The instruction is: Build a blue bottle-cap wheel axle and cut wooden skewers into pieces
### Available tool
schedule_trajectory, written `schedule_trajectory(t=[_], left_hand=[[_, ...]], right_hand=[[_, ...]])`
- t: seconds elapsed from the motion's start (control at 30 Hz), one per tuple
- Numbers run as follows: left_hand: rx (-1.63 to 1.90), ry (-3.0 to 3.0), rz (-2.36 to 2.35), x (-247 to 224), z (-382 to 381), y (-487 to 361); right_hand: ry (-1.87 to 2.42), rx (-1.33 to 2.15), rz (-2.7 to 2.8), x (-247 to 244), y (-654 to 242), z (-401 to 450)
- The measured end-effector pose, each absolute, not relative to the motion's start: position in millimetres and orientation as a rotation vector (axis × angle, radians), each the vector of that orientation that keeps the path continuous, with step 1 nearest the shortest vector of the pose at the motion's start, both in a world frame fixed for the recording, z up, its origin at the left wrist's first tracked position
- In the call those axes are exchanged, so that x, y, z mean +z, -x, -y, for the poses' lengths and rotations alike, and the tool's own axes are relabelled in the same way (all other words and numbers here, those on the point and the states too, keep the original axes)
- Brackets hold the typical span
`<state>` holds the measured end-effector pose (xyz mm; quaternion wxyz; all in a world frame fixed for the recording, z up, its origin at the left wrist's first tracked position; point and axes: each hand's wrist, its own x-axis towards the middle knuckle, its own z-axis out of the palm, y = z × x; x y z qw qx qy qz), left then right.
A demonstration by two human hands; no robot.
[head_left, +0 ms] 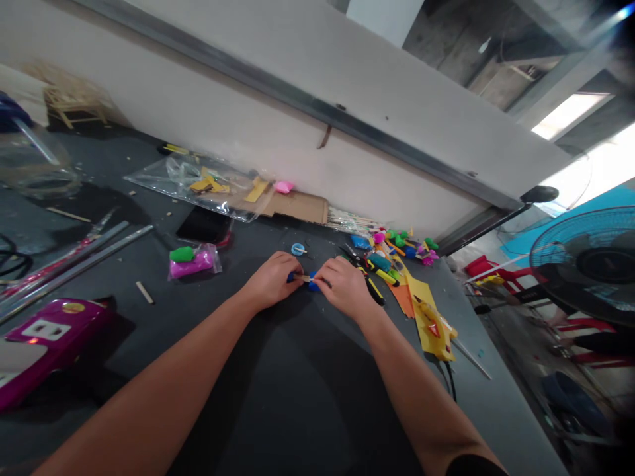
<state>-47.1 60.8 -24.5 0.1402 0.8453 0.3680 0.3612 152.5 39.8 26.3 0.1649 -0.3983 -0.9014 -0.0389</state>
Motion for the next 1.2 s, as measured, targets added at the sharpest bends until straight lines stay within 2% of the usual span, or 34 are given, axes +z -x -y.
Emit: schedule_trajectory(t=[0.57, 0.87, 1.2], left_hand=[[1.052, -2.439, -1.064, -23.8, -59.5, 47.1], [1.032, -2.442, -1.082, -25.0, -60.8, 47.0], [1.053, -2.414, -1.065, -26.9, -61.3, 46.7]], right_hand=[[1.029, -0.130, 2.656, 29.9, -154.1, -37.9], [1.076, 0.049, 2.312, 33.1, -156.9, -40.0], [1.187, 0.078, 2.380, 18.3, -155.7, -44.3]])
